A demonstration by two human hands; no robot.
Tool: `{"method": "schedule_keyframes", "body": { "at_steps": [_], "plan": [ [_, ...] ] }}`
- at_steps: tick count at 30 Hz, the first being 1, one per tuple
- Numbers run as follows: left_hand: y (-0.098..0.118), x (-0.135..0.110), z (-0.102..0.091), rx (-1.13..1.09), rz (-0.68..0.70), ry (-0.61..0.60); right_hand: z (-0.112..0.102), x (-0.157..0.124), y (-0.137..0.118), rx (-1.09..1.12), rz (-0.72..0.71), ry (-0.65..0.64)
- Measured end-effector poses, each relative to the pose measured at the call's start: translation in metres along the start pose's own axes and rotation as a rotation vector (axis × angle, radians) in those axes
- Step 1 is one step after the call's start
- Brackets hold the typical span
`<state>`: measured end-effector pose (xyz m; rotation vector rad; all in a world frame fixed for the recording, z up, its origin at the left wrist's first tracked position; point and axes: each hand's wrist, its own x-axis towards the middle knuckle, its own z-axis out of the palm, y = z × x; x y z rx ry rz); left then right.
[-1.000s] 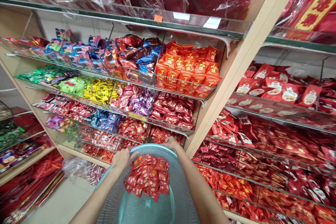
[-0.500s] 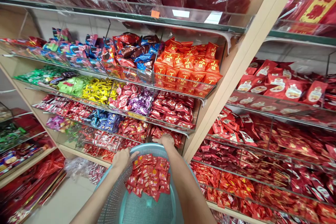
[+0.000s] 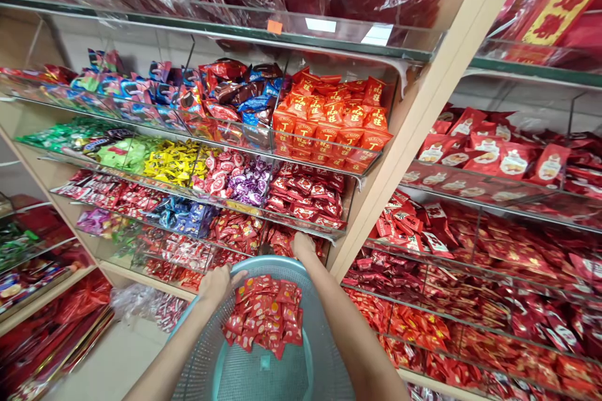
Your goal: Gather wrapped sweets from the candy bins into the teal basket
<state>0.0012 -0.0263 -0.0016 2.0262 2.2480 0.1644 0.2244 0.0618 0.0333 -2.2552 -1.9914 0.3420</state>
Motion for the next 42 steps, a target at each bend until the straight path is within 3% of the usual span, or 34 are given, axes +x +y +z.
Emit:
{"method": "schedule_keyframes", "body": {
  "at_steps": [7,10,12,17,22,26,30,33,37,42],
  "plan": [
    [0.002,0.000,-0.003,-0.003,-0.011,-0.027,-0.015,-0.036,0.020,0.030,-0.052,0.170],
    [0.001,0.000,-0.002,-0.010,-0.014,-0.012,-0.015,-0.053,0.021,0.181,-0.145,0.361],
    [0.001,0.000,0.000,-0.007,-0.017,-0.005,-0.008,-0.063,0.021,0.357,-0.196,0.418],
    [-0.001,0.002,0.003,-0.011,-0.005,-0.009,0.027,-0.077,0.019,0.787,-0.075,0.131],
    [-0.001,0.002,0.003,-0.011,0.003,0.013,0.045,-0.084,0.017,0.917,0.028,-0.012],
    [0.000,0.000,0.000,-0.015,-0.004,0.003,0.047,-0.089,0.018,0.805,0.023,0.020],
    [0.000,0.000,0.000,-0.001,-0.009,0.016,0.042,-0.093,0.022,0.397,-0.028,0.213],
    [0.000,0.001,0.001,0.010,0.006,0.033,0.031,-0.088,0.023,0.196,0.026,0.287],
    [0.001,0.001,-0.001,-0.003,0.001,0.015,0.014,-0.066,0.029,0.169,0.010,0.314],
    [0.001,0.001,-0.001,0.009,0.009,0.024,0.008,-0.032,0.032,0.205,-0.179,0.271]
  ]
}}
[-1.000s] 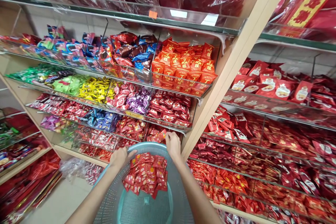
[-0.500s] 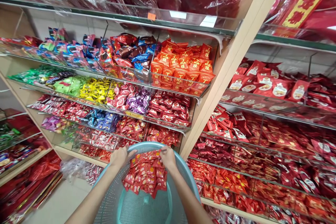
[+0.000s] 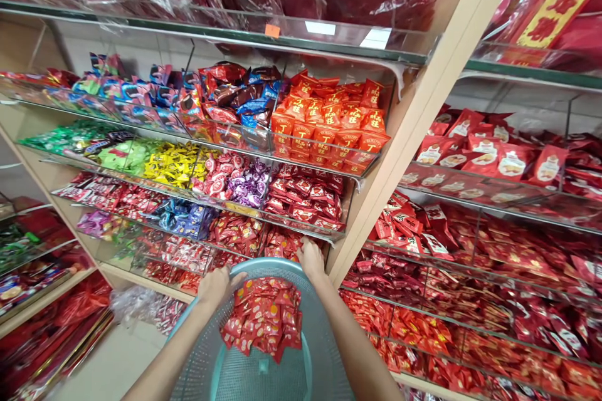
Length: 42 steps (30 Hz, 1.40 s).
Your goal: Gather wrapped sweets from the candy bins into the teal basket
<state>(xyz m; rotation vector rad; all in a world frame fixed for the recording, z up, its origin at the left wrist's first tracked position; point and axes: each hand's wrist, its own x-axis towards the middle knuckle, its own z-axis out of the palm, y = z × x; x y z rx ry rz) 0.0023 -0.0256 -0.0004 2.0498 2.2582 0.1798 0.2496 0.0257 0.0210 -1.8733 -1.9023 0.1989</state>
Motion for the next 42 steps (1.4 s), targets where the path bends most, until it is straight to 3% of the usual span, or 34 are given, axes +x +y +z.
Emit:
{"method": "schedule_keyframes", "body": {
  "at_steps": [4,7,13,22,30,34,38,42],
  "plan": [
    [0.000,0.000,0.002,0.013,0.000,0.007,0.017,0.025,-0.009,0.030,-0.099,-0.143],
    [-0.001,0.001,0.004,0.006,0.004,0.000,0.034,0.040,-0.020,0.011,-0.026,-0.180],
    [-0.002,0.002,0.006,0.014,-0.010,-0.008,0.058,0.050,-0.030,0.012,0.152,-0.148],
    [0.000,0.001,-0.001,-0.006,-0.013,-0.028,0.057,0.045,-0.024,0.292,0.087,-0.071],
    [0.000,0.001,0.000,-0.020,-0.025,-0.044,0.017,0.010,-0.025,0.632,0.031,0.008],
    [0.000,0.002,0.002,-0.014,-0.020,-0.043,0.000,-0.021,-0.026,0.950,0.093,-0.063],
    [-0.002,0.000,0.001,-0.013,-0.002,-0.021,0.000,-0.052,-0.026,1.047,0.150,-0.197],
    [-0.002,-0.003,-0.002,-0.008,0.025,-0.029,0.005,-0.070,-0.021,1.076,0.189,-0.188]
  ]
}}
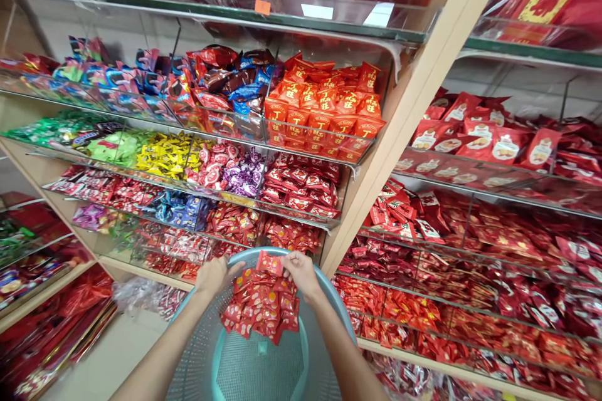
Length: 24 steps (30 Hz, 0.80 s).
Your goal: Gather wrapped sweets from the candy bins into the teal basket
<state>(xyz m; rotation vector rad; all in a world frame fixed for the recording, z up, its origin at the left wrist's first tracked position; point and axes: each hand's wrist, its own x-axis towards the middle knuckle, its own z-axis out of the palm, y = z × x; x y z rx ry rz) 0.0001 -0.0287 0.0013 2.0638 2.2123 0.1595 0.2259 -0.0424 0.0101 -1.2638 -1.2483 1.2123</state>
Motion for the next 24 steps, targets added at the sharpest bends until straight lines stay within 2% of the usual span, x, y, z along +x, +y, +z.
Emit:
{"method": "schedule_keyframes", "body": {
  "at_steps": [4,8,15,19,24],
  "plan": [
    [0.003,-0.002,-0.001,0.005,0.034,-0.003,-0.012,-0.006,0.010,0.029,0.019,0.063],
    [0.010,-0.004,0.001,-0.002,0.074,0.001,-0.020,-0.012,0.019,0.058,0.026,0.065],
    [0.020,-0.009,0.002,-0.017,0.078,0.011,-0.007,-0.005,0.009,-0.044,0.048,-0.006],
    [0.025,-0.009,0.002,-0.013,0.082,0.029,0.003,0.011,0.005,-0.227,0.004,-0.042],
    [0.029,-0.009,-0.001,-0.030,0.063,-0.014,0.014,0.022,0.010,-0.496,-0.058,0.070]
  ]
}}
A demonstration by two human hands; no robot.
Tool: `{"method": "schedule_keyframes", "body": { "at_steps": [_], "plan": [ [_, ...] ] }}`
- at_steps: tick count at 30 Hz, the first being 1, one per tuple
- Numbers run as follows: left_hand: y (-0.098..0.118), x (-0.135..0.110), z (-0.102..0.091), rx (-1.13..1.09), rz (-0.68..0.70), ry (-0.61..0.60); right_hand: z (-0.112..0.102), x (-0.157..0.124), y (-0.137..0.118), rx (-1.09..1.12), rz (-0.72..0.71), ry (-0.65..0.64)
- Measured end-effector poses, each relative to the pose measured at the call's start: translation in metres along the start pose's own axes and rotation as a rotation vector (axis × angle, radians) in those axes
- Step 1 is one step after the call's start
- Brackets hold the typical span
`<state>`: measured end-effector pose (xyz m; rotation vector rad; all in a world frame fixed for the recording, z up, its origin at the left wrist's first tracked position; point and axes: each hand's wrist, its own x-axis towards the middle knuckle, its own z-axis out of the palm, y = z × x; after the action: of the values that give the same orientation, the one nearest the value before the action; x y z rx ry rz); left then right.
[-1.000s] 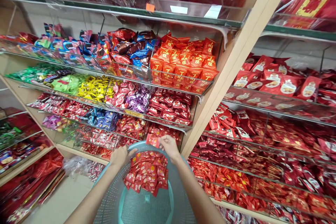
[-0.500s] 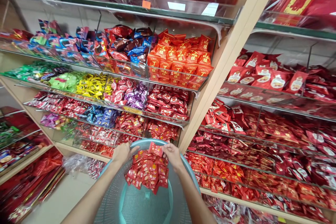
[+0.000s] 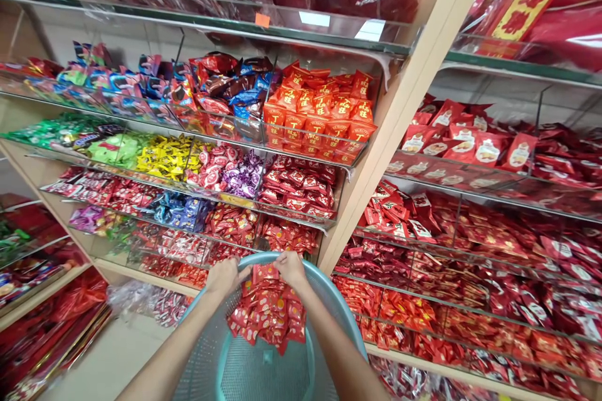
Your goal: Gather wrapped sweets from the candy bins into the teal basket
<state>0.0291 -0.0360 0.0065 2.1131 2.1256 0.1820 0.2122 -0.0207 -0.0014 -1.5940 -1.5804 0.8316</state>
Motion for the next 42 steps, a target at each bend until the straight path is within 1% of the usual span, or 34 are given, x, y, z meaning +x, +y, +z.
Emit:
{"method": "schedule_keyframes", "body": {
  "at_steps": [3,5,7,10,13,17,20,23,28,32,35,38,42],
  "plan": [
    [-0.006,0.000,0.001,0.004,-0.014,-0.006,0.001,-0.002,-0.002,-0.140,-0.044,0.068],
    [-0.014,0.000,0.002,0.008,-0.023,-0.006,-0.003,-0.005,-0.004,-0.244,-0.080,0.123],
    [-0.024,0.000,0.004,0.015,-0.024,-0.006,-0.010,-0.007,-0.005,-0.276,-0.112,0.190],
    [-0.035,0.000,0.004,0.021,-0.020,0.005,-0.023,-0.009,-0.002,-0.217,-0.125,0.319],
    [-0.041,-0.001,0.000,0.026,-0.009,-0.003,-0.034,-0.013,0.010,-0.116,-0.079,0.447],
    [-0.044,-0.004,-0.006,0.048,0.026,-0.022,-0.037,-0.021,0.027,0.046,-0.017,0.539],
    [-0.048,-0.007,-0.006,0.049,0.042,-0.035,-0.034,-0.027,0.032,0.110,0.004,0.547],
    [-0.050,-0.010,-0.003,0.045,0.051,-0.036,-0.032,-0.031,0.030,0.124,-0.002,0.531],
    [-0.046,-0.014,0.002,0.020,0.042,-0.042,-0.040,-0.029,0.025,0.168,-0.021,0.488],
    [-0.035,-0.016,-0.005,0.014,0.005,-0.034,-0.047,-0.024,0.026,0.191,-0.029,0.440],
    [-0.029,-0.020,-0.012,0.018,-0.029,-0.038,-0.047,-0.022,0.027,0.216,-0.049,0.414],
    [-0.030,-0.026,-0.015,0.036,-0.060,-0.032,-0.044,-0.019,0.029,0.243,-0.059,0.421],
    [-0.037,-0.028,-0.018,0.066,-0.087,-0.028,-0.040,-0.012,0.028,0.282,-0.064,0.435]
  ]
}}
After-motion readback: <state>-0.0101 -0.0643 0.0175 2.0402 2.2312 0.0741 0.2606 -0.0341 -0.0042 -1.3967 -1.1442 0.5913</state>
